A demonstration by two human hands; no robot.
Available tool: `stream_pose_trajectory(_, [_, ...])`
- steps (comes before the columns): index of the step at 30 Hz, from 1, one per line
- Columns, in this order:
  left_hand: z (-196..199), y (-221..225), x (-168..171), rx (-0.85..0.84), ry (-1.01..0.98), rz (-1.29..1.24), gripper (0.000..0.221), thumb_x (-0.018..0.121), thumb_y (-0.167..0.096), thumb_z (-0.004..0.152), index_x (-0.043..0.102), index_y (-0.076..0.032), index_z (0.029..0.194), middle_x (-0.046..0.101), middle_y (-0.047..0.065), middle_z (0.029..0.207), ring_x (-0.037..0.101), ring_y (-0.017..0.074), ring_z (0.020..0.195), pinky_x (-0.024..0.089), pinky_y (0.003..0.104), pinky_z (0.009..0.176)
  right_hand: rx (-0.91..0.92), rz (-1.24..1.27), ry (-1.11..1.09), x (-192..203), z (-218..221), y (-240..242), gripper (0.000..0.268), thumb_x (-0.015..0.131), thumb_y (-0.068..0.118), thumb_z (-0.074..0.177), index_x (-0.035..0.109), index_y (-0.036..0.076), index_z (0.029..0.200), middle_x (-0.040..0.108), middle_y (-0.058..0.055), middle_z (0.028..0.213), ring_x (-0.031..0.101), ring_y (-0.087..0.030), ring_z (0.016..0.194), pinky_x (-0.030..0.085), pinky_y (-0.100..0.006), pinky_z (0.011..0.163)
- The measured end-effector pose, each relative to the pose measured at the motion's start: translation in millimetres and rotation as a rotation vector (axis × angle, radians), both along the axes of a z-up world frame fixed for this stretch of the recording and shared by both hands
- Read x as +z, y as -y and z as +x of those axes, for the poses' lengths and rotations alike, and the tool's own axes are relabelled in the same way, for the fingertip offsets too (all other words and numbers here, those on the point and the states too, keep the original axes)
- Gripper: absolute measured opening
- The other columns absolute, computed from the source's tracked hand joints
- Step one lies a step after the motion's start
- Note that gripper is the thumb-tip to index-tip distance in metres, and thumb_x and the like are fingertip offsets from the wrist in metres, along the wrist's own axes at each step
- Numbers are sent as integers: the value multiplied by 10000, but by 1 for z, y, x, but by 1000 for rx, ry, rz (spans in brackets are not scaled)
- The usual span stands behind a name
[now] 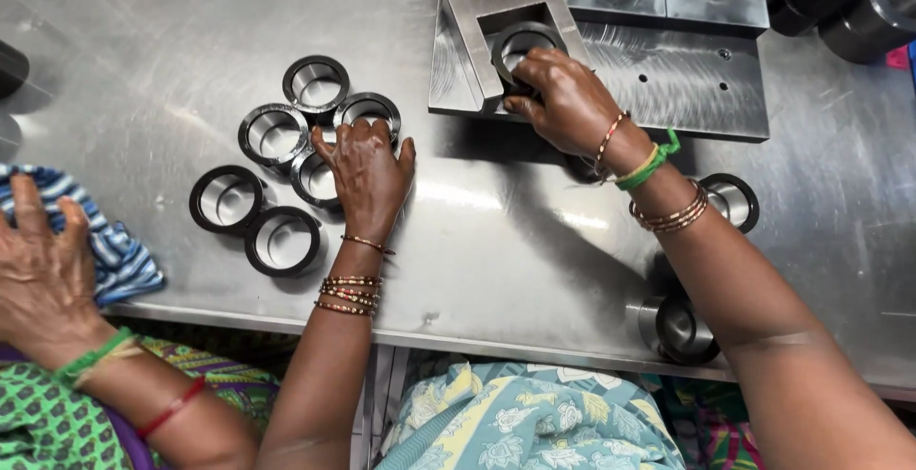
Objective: Inspecting and organizing cylindrical metal components at a quality control station.
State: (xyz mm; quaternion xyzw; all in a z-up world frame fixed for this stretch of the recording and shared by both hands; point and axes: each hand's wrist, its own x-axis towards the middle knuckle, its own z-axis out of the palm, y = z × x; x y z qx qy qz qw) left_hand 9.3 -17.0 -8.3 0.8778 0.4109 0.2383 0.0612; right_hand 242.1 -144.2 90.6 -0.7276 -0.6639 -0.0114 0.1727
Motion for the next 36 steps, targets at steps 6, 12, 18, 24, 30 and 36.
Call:
stream_pose_trajectory(6, [2, -2, -3, 14, 6, 2, 284, 757, -326, 853, 738, -55, 936, 710, 130, 1015, 624, 300, 1082, 173, 645, 1163, -25, 11, -14, -7, 3, -6, 385, 776, 246, 920, 682, -35, 1167, 681, -159, 1130, 630, -335, 1118, 514, -459, 975])
stream_pose_trajectory(12, [3, -4, -17, 16, 23, 54, 291, 756, -316, 848, 744, -48, 962, 719, 158, 1037, 612, 355, 1152, 130, 654, 1171, -23, 104, 36, -35, 16, -10, 417, 769, 277, 924, 677, -33, 1189, 659, -191, 1196, 604, -366, 1139, 488, -486, 962])
stream_pose_trajectory(18, [1, 0, -20, 15, -36, 10, 280, 724, -309, 936, 737, -40, 1011, 704, 210, 1096, 532, 412, 1322, 83, 646, 1219, -13, 118, 47, -40, 6, 17, 416, 766, 301, 972, 674, -28, 1210, 653, -203, 1251, 602, -379, 1213, 492, -486, 1055])
stream_pose_trajectory(24, [-12, -4, 12, -77, -18, -154, 543, 785, -381, 793, 682, -1, 1168, 644, 223, 1252, 503, 398, 1292, 109, 601, 1187, 139, 107, 82, -47, -27, 95, 379, 767, 287, 945, 701, -6, 1176, 683, -196, 1198, 661, -333, 1121, 574, -444, 948])
stream_pose_trajectory(30, [-11, -23, -21, -187, 4, -225, 660, 551, -600, 944, 662, -3, 1201, 622, 239, 1279, 479, 400, 1322, 78, 655, 1180, 188, -260, -44, -57, -87, 93, 325, 742, 233, 897, 713, 14, 1135, 702, -149, 1122, 670, -289, 1054, 578, -391, 922])
stream_pose_trajectory(36, [-17, -11, -2, -180, -30, -217, 813, 342, -713, 990, 663, 5, 1194, 614, 234, 1309, 473, 384, 1365, 91, 648, 1217, 260, -225, -41, -62, -112, 36, 307, 726, 186, 913, 696, 18, 1167, 690, -142, 1151, 644, -298, 1109, 556, -393, 967])
